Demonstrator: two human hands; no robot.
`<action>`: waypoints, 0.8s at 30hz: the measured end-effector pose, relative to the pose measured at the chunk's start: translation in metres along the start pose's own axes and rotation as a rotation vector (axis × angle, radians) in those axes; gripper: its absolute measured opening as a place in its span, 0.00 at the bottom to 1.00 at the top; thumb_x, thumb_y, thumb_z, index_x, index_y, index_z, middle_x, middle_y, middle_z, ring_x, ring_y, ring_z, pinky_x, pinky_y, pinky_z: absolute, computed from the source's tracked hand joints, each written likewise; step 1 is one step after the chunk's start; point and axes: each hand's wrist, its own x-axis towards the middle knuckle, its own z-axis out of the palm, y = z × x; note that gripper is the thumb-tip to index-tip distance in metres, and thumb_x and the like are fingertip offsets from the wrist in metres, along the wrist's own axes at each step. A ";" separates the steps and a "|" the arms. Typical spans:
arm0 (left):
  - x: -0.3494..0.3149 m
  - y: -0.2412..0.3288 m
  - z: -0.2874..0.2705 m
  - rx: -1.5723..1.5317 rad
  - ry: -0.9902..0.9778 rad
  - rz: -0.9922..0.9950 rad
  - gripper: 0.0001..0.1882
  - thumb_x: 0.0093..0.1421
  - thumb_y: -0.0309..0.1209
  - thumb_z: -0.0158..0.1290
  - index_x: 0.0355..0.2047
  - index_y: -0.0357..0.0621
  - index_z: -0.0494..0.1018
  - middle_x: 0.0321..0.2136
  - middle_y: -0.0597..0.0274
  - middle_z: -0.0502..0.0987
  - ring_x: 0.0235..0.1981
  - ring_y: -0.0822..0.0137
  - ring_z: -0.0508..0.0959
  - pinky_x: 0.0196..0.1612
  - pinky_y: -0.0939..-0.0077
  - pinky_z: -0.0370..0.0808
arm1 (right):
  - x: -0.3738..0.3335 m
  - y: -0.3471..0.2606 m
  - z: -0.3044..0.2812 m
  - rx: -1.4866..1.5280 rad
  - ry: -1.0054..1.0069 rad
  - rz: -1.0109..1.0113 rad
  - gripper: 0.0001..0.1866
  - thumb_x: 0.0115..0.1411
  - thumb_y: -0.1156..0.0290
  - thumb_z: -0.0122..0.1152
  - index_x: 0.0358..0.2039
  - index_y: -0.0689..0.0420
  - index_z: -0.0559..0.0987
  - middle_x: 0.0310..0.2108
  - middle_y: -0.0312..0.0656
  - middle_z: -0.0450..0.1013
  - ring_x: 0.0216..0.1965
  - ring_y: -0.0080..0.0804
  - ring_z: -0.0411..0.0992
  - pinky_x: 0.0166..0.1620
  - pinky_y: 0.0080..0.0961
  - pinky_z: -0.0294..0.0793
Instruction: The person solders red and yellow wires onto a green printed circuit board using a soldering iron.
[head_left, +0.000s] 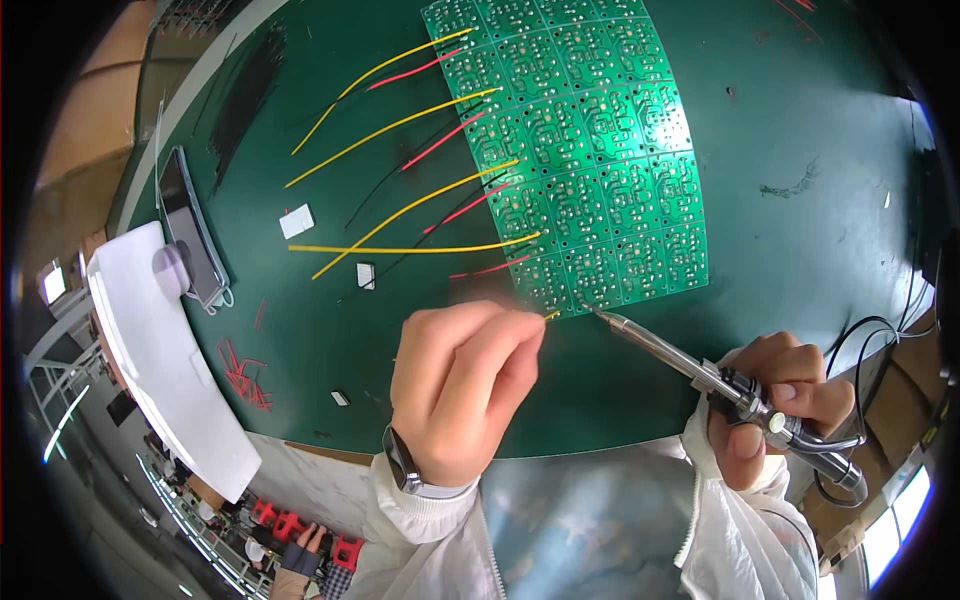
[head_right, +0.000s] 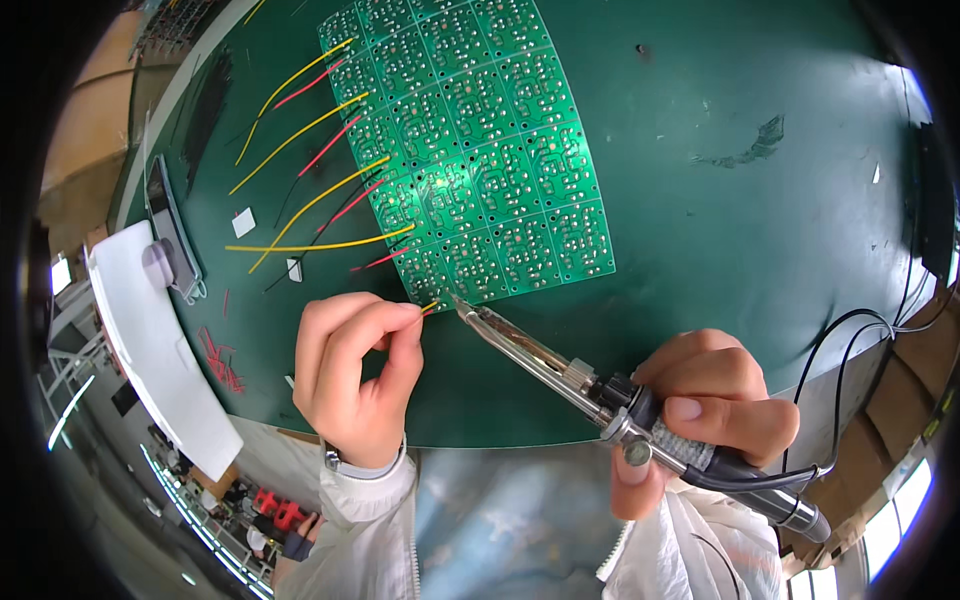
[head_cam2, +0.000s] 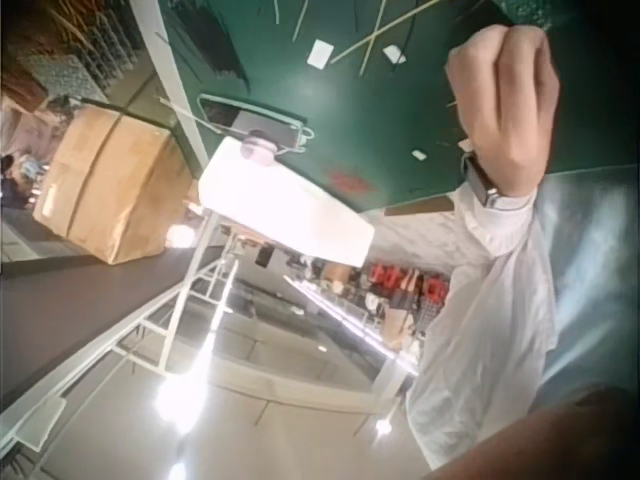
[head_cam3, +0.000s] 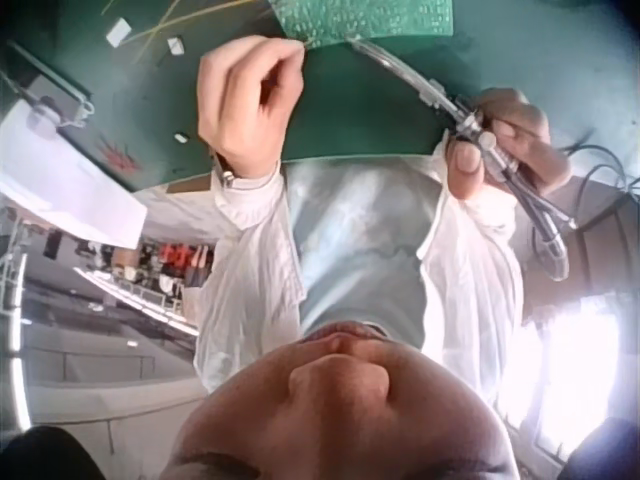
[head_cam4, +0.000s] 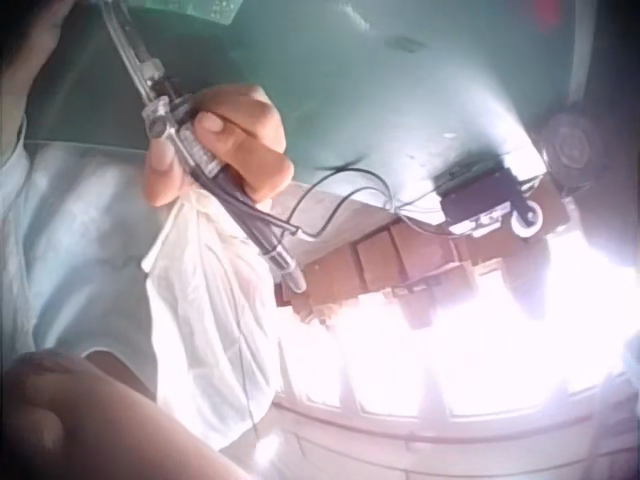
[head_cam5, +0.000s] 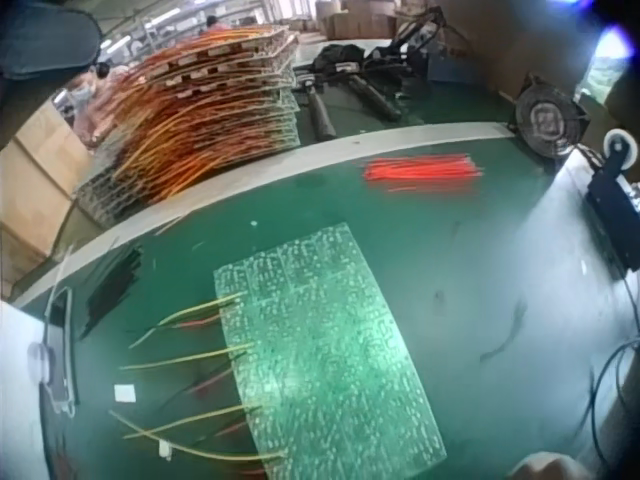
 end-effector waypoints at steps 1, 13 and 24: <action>0.001 0.000 0.001 0.003 -0.006 0.020 0.18 0.35 0.11 0.58 0.30 0.38 0.74 0.27 0.60 0.72 0.25 0.62 0.71 0.26 0.74 0.67 | -0.001 0.000 0.000 -0.003 -0.003 0.007 0.21 0.45 0.63 0.65 0.29 0.57 0.61 0.17 0.37 0.56 0.13 0.22 0.51 0.16 0.19 0.49; 0.015 -0.011 0.009 -0.040 0.017 0.128 0.18 0.31 0.12 0.57 0.27 0.40 0.73 0.24 0.63 0.71 0.23 0.64 0.71 0.24 0.74 0.65 | 0.004 -0.004 -0.001 -0.018 -0.059 0.060 0.22 0.41 0.73 0.66 0.31 0.57 0.61 0.18 0.41 0.63 0.14 0.26 0.62 0.16 0.18 0.60; 0.016 -0.012 0.008 -0.047 -0.012 0.119 0.18 0.31 0.12 0.58 0.27 0.39 0.73 0.24 0.63 0.70 0.23 0.64 0.70 0.24 0.75 0.65 | 0.007 -0.007 0.002 -0.069 -0.108 0.115 0.22 0.40 0.73 0.67 0.30 0.57 0.61 0.18 0.40 0.63 0.14 0.25 0.61 0.16 0.18 0.60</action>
